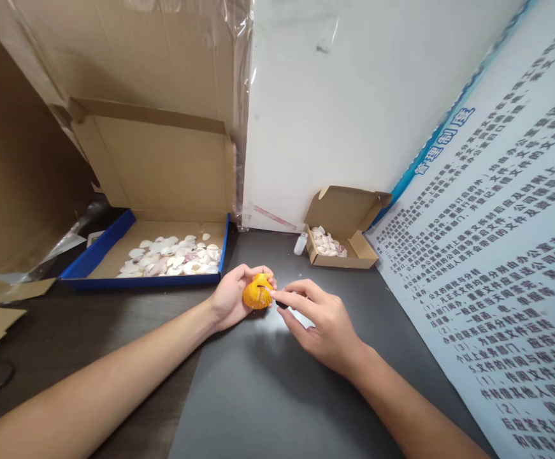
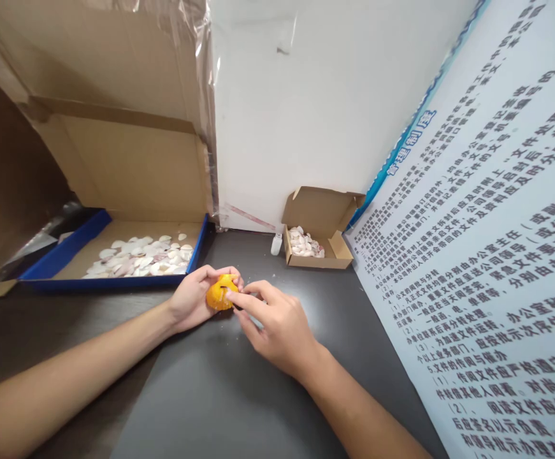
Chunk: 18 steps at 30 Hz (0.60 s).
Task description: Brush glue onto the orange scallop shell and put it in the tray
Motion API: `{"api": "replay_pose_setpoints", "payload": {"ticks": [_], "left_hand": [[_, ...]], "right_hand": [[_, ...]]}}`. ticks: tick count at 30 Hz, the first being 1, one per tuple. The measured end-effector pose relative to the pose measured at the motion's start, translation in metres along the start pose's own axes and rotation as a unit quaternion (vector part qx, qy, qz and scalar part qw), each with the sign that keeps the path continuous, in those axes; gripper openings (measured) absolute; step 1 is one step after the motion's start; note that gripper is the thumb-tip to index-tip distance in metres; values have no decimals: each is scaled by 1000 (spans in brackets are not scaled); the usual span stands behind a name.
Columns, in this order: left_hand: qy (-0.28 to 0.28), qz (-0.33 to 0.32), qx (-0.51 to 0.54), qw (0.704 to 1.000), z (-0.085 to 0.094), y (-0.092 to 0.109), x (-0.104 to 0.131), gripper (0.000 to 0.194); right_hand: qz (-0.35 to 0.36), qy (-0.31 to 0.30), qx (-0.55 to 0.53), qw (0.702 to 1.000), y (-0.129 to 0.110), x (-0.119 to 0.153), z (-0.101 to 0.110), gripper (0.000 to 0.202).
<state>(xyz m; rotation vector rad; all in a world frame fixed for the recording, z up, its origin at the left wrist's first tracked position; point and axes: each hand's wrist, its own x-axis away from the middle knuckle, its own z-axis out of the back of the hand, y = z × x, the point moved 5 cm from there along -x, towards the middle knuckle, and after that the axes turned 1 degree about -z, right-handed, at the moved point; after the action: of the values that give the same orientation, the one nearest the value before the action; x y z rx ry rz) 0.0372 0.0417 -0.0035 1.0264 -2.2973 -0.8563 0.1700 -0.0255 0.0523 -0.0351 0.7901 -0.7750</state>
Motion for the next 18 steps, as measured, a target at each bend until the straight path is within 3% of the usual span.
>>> {"api": "replay_pose_setpoints", "payload": {"ticks": [6,13,18], "left_hand": [[-6,-11,14,1000,-1,1,1,21],[-8,-11,3,1000,-2,2,0,20],[-14,-3,14,1000,0,1,0,18]], "right_hand": [[22,-87,-32,995,-5,1,-7,25],[-18,-11,-29,999,1,0,-2,21],[-10,-18,-20,1000,-1,-2,-3,17]]}}
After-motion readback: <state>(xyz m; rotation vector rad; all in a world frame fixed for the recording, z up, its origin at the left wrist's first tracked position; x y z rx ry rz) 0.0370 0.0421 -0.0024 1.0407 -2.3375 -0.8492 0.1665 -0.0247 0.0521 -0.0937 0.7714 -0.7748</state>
